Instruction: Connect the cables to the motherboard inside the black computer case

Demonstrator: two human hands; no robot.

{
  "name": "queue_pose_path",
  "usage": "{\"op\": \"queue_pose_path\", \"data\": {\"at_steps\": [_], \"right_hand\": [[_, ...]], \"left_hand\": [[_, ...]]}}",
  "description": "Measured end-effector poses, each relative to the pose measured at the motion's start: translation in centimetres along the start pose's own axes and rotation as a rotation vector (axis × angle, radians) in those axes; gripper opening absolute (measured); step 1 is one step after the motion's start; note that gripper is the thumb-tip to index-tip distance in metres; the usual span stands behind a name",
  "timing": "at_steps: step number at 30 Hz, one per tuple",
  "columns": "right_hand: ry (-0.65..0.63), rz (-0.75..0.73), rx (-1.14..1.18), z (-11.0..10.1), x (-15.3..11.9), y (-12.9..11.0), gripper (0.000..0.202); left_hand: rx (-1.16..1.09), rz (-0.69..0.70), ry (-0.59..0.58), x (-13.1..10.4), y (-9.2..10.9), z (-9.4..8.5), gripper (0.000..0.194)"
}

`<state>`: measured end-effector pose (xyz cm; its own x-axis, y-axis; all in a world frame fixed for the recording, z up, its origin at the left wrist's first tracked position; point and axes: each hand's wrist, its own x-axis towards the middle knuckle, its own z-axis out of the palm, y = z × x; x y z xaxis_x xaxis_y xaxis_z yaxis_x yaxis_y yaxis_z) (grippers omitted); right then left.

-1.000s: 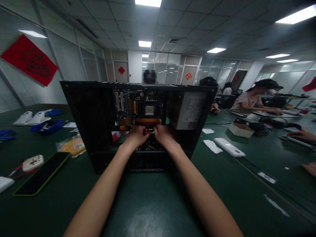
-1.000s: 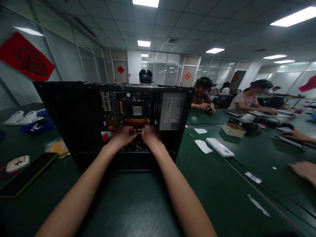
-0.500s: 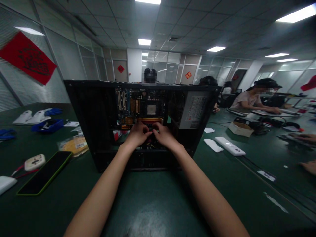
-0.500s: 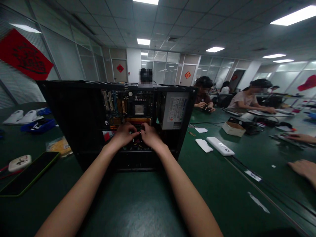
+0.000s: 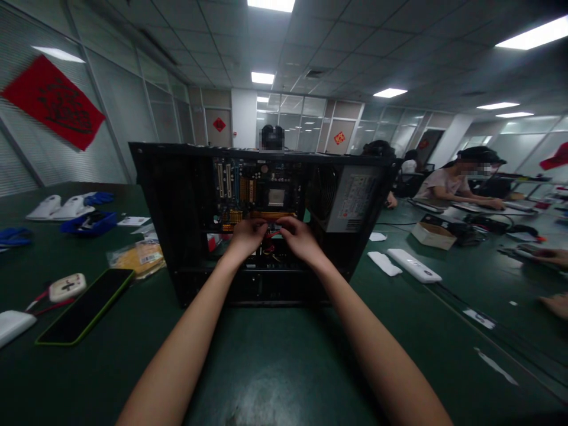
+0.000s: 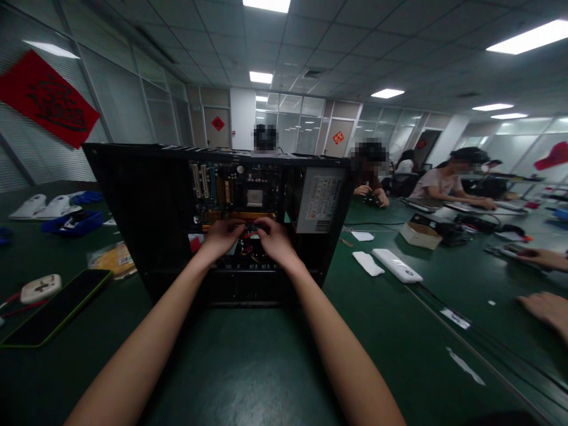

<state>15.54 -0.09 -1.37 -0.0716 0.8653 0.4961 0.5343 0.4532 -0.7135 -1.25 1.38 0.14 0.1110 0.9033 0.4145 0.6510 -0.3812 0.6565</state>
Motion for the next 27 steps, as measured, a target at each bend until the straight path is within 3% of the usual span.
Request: {"op": "queue_pose_path", "data": {"at_steps": [4, 9, 13, 19, 22, 27], "right_hand": [[-0.043, 0.021, 0.019, 0.0, 0.0, -0.4, 0.028], [-0.054, -0.025, 0.024, -0.1, 0.0, -0.5, 0.027], [-0.001, -0.043, -0.012, -0.1, 0.0, -0.2, 0.031], [-0.086, 0.078, -0.309, -0.1, 0.0, 0.5, 0.018], [-0.131, 0.033, -0.400, 0.2, 0.0, 0.7, 0.020], [-0.162, 0.056, -0.505, 0.4, -0.1, 0.6, 0.022]], "left_hand": [[-0.089, -0.014, -0.020, 0.2, -0.3, -0.2, 0.027], [-0.101, -0.030, 0.073, 0.2, -0.3, -0.4, 0.028], [-0.105, 0.011, 0.065, 0.2, -0.1, -0.1, 0.028], [-0.029, -0.009, -0.107, 0.2, -0.3, 0.5, 0.039], [0.038, -0.038, -0.089, 0.0, -0.7, 0.6, 0.032], [-0.055, -0.156, -0.058, -0.2, -1.0, 0.5, 0.030]]}}
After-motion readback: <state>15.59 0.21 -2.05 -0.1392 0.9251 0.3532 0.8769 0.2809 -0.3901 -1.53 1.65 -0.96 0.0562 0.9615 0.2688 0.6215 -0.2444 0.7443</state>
